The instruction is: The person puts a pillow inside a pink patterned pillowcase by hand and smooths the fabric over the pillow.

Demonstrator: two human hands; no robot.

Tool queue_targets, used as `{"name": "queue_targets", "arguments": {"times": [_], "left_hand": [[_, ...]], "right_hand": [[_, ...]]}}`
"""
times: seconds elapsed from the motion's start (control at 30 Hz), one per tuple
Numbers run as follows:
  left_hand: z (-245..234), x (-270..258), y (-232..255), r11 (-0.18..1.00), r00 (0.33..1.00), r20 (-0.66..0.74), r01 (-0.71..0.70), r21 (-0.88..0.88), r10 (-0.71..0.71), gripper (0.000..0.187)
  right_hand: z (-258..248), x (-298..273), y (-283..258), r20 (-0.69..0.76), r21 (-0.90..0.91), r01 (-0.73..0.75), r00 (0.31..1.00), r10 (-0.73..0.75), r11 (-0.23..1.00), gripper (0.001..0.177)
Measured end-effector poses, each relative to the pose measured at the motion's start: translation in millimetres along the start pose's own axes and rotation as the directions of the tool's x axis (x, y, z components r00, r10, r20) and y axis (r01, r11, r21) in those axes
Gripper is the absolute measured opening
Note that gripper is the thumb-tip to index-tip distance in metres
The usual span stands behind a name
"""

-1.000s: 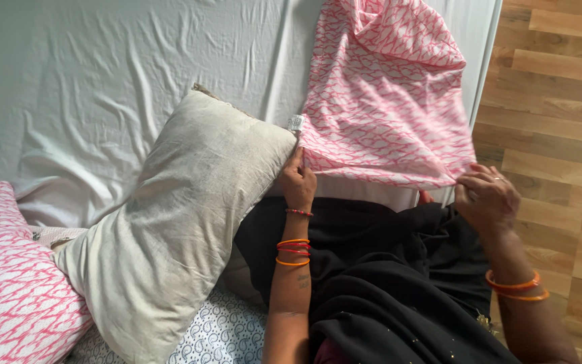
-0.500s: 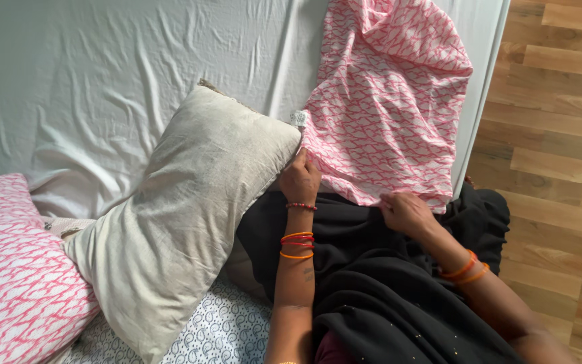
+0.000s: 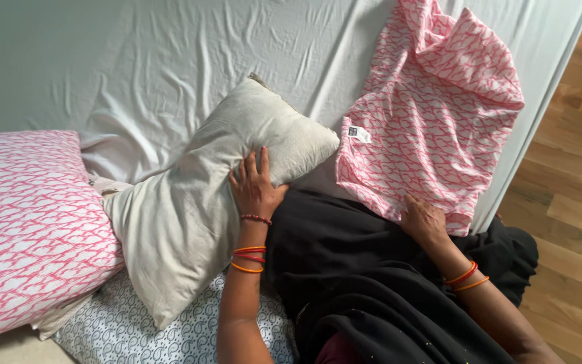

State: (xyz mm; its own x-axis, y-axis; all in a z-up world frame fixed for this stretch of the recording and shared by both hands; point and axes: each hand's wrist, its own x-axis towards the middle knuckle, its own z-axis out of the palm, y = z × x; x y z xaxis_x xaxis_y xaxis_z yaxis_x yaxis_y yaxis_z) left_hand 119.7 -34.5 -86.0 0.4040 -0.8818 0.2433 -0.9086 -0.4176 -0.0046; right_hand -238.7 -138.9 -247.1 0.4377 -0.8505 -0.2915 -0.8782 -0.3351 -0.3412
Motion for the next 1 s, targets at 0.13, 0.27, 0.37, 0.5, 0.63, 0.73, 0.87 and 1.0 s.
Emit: {"name": "queue_targets", "arguments": {"times": [0.13,0.27,0.37,0.5,0.63,0.73,0.87,1.0], "left_hand": [[44.9,-0.6,-30.0,0.989,0.992,-0.082,-0.107,-0.105,0.099,0.068],[15.9,2.9,-51.6,0.952,0.961,-0.255,-0.176,-0.25,0.111,0.027],[-65.2,-20.7,-46.8,0.878,0.957,-0.248,-0.244,-0.413,0.15,0.03],[-171.0,-75.9,0.5,0.709,0.902,-0.156,-0.414,-0.571,0.402,0.037],[-204.7,-85.4,44.2,0.413,0.676,-0.064,-0.519,-0.748,0.734,0.045],[-166.1,-57.6,56.1,0.282,0.514,-0.01,-0.487,-0.827,0.858,0.037],[-88.3,30.9,66.6,0.601,0.683,-0.12,-0.701,-0.385,0.72,0.052],[-7.6,111.5,95.3,0.779,0.845,0.095,-0.434,-0.453,0.526,0.087]], "right_hand": [[-5.7,14.5,-0.2,-0.107,-0.118,0.096,0.988,-0.109,0.988,0.031],[-9.2,15.2,9.9,-0.071,-0.241,0.022,0.997,-0.04,0.97,0.066],[-10.0,11.6,25.3,-0.163,-0.169,0.024,0.985,-0.052,0.985,0.078],[0.4,11.7,41.7,-0.198,-0.107,0.051,0.978,-0.071,0.993,0.065],[6.8,36.8,53.4,-0.034,-0.172,-0.008,0.999,0.002,0.985,0.033],[0.3,42.7,50.2,-0.034,-0.186,-0.018,0.999,0.012,0.982,0.046],[-1.7,35.1,49.9,-0.125,-0.155,0.068,0.988,-0.088,0.986,0.06],[6.9,20.9,62.7,-0.251,-0.11,0.151,0.952,-0.174,0.982,0.048]]}}
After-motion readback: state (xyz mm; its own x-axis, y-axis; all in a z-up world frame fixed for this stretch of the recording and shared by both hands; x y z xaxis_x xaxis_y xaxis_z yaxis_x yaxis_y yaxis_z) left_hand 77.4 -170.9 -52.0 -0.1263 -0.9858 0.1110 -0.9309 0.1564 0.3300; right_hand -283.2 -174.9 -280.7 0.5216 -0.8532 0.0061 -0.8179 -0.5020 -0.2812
